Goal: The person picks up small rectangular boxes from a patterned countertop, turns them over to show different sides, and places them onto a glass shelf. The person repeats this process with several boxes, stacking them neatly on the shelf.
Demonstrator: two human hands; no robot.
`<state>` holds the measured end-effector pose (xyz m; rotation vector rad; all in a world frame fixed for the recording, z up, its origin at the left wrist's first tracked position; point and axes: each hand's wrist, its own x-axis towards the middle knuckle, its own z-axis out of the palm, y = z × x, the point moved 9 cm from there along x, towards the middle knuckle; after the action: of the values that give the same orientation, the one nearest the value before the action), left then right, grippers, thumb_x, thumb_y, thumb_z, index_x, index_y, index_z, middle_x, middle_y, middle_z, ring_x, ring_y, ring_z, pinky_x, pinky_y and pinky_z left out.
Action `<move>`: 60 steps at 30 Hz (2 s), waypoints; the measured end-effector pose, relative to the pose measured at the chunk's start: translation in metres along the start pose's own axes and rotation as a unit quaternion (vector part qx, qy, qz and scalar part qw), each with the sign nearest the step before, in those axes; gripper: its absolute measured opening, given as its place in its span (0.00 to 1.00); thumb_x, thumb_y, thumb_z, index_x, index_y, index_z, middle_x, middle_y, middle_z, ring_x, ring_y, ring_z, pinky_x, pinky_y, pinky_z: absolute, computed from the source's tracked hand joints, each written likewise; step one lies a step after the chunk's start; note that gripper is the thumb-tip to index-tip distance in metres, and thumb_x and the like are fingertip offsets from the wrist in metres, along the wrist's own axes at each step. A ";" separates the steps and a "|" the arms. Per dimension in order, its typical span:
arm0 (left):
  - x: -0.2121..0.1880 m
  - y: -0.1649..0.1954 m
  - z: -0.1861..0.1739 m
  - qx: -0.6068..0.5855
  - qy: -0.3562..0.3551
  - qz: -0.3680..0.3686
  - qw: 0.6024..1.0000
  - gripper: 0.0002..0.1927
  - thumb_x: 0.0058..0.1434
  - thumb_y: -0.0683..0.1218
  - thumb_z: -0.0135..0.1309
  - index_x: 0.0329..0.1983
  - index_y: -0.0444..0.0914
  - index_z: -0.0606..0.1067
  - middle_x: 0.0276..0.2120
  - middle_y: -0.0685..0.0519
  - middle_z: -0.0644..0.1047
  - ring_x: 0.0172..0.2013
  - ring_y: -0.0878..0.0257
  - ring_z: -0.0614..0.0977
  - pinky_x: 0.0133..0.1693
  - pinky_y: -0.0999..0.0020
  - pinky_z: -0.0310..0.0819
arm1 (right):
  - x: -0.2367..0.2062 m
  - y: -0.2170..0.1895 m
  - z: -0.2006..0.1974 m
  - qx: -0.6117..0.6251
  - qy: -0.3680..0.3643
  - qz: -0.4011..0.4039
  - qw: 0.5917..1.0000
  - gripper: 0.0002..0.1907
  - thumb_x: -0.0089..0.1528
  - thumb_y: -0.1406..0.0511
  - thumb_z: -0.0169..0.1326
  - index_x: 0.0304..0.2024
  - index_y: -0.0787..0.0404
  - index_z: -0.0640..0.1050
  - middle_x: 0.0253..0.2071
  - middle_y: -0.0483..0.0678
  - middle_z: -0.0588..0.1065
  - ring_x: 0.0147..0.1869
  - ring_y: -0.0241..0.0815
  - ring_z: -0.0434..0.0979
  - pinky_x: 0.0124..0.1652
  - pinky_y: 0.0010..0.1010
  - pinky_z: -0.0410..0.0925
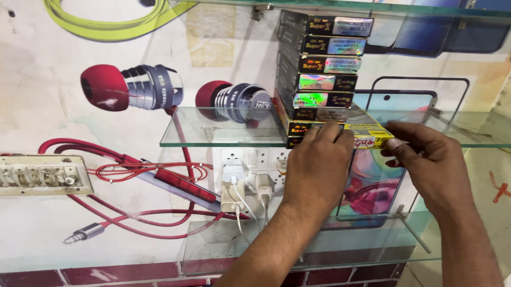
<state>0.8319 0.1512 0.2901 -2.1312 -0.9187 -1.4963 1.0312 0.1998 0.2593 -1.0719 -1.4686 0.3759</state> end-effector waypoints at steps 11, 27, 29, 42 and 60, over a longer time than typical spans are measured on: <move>0.000 -0.004 0.000 -0.025 -0.001 -0.008 1.000 0.09 0.57 0.38 0.53 0.41 0.36 0.79 0.44 0.45 0.78 0.46 0.47 0.81 0.45 0.54 0.79 | -0.001 -0.012 0.001 -0.021 0.009 -0.014 1.000 0.15 0.66 0.72 0.55 0.56 0.66 0.80 0.41 0.49 0.81 0.40 0.34 0.80 0.40 0.25 0.75; -0.001 -0.009 -0.030 -0.058 0.038 -0.013 0.998 0.17 0.59 0.41 0.60 0.51 0.35 0.74 0.40 0.45 0.77 0.43 0.45 0.81 0.40 0.50 0.76 | 0.003 -0.013 0.010 0.008 0.025 -0.010 1.000 0.14 0.64 0.73 0.58 0.53 0.66 0.81 0.40 0.47 0.82 0.36 0.30 0.78 0.36 0.22 0.74; 0.000 -0.008 -0.031 -0.046 0.033 -0.011 0.998 0.16 0.58 0.41 0.60 0.49 0.35 0.74 0.40 0.44 0.77 0.43 0.45 0.81 0.40 0.50 0.76 | 0.003 -0.014 0.011 0.008 0.029 -0.007 1.000 0.14 0.63 0.74 0.58 0.53 0.66 0.81 0.40 0.47 0.82 0.36 0.30 0.78 0.35 0.22 0.74; 0.000 -0.014 -0.022 -0.012 -0.012 -0.032 0.999 0.05 0.62 0.43 0.58 0.39 0.36 0.77 0.35 0.46 0.78 0.39 0.47 0.82 0.37 0.52 0.77 | -0.003 -0.021 0.017 0.013 0.039 0.017 0.999 0.15 0.63 0.73 0.57 0.52 0.65 0.81 0.41 0.47 0.83 0.36 0.31 0.78 0.35 0.24 0.74; -0.002 -0.013 -0.011 0.021 -0.041 -0.031 0.998 0.06 0.61 0.42 0.57 0.39 0.34 0.77 0.33 0.46 0.79 0.34 0.49 0.84 0.34 0.54 0.79 | -0.008 -0.011 0.012 0.003 0.078 0.047 0.996 0.09 0.62 0.69 0.62 0.44 0.66 0.82 0.35 0.47 0.82 0.34 0.31 0.78 0.32 0.24 0.72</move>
<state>0.8149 0.1528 0.2914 -2.1675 -1.0446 -1.4141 1.0148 0.1920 0.2596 -1.1426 -1.2820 0.3536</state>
